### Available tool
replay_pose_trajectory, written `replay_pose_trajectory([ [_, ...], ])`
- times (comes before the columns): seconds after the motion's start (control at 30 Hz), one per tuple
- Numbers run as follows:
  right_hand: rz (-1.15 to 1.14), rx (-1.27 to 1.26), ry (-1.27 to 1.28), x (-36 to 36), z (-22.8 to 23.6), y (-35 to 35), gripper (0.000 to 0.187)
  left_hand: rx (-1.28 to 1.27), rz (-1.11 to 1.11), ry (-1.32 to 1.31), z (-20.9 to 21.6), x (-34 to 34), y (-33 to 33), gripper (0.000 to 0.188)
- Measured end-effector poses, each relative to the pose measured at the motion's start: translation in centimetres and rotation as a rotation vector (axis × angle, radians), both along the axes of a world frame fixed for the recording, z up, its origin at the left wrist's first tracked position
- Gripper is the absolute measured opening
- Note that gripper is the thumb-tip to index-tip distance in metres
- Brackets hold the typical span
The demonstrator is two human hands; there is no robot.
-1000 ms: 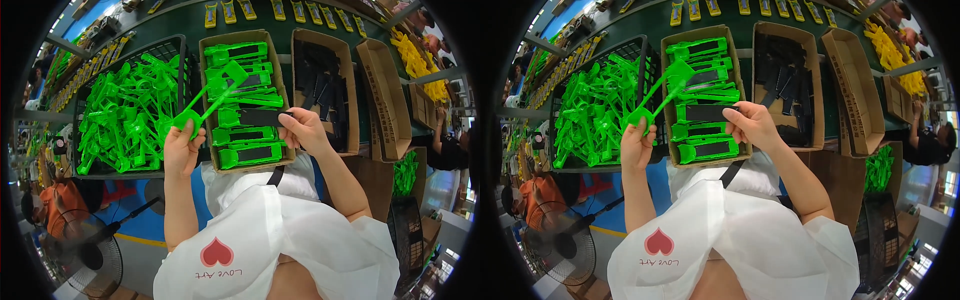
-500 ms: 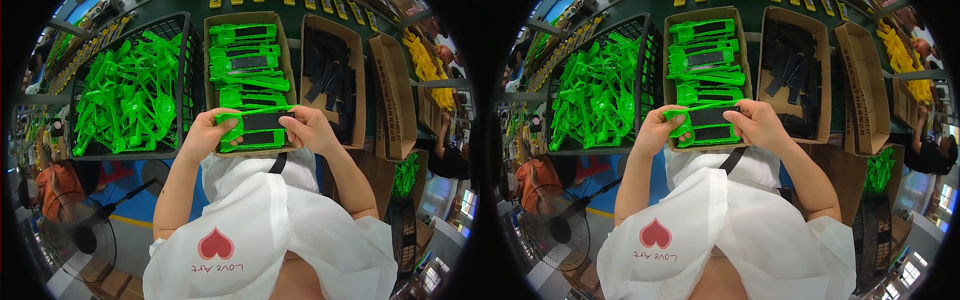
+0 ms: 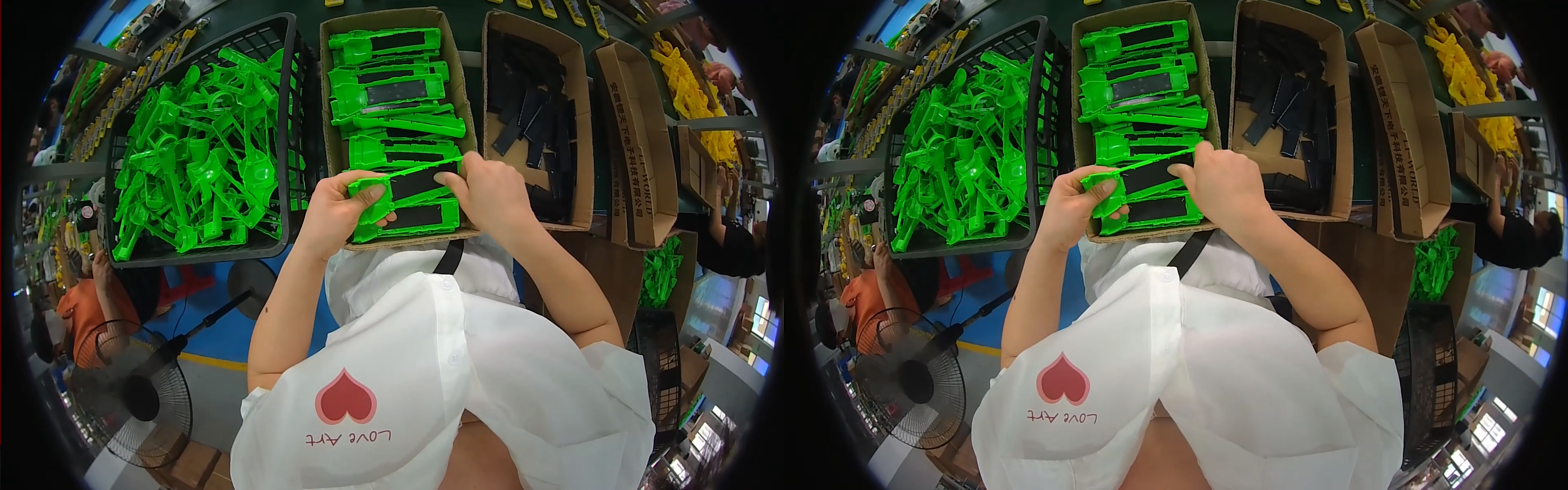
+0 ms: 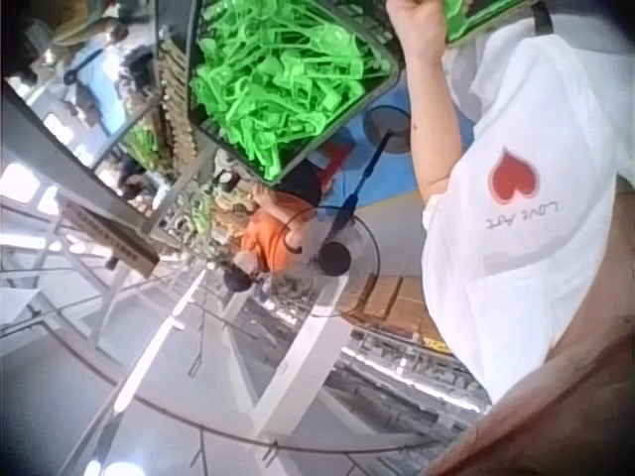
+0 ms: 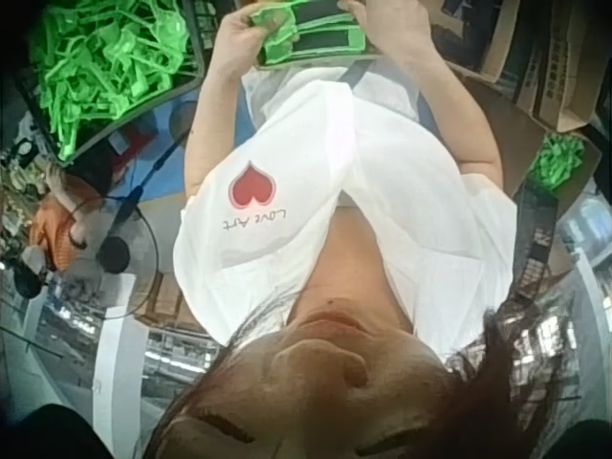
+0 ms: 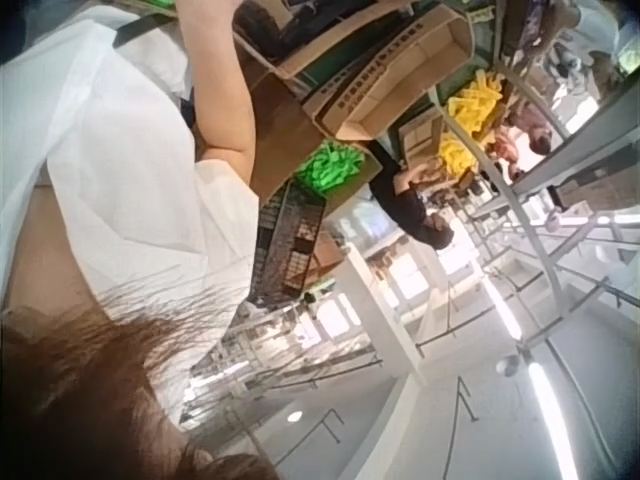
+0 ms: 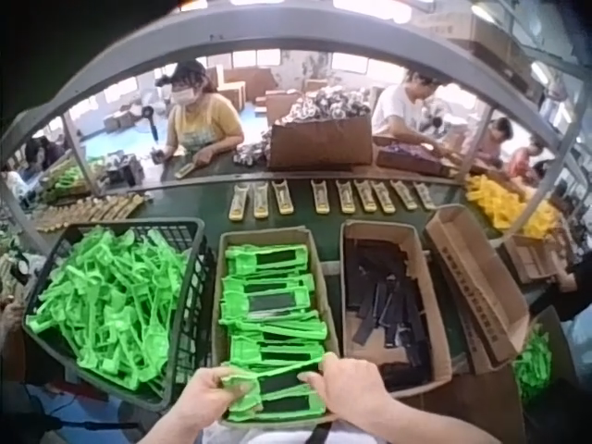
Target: Manually assembling green plastic frames with black strips on a factory production line.
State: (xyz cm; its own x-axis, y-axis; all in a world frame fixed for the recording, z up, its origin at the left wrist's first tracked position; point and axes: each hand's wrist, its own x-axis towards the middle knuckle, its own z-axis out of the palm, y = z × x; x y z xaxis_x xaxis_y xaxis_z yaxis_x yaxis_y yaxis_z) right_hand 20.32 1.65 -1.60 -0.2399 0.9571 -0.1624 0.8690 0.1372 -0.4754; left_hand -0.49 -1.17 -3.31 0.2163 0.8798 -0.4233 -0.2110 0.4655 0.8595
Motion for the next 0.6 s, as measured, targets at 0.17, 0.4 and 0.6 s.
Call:
replay_pose_trajectory([
  [0.17,-0.025,0.149,0.170,1.4,-0.5,0.7,0.043,0.045,-0.043,-0.060,-0.5,-0.7,-0.1,0.016],
  [0.4,-0.116,-0.109,0.410,1.0,-1.2,0.0,0.027,0.566,-0.458,1.167,3.0,1.8,0.5,0.023],
  [0.6,-0.012,-0.189,0.579,0.6,-2.2,-1.3,0.053,0.611,-0.253,0.921,0.9,5.0,1.3,0.009],
])
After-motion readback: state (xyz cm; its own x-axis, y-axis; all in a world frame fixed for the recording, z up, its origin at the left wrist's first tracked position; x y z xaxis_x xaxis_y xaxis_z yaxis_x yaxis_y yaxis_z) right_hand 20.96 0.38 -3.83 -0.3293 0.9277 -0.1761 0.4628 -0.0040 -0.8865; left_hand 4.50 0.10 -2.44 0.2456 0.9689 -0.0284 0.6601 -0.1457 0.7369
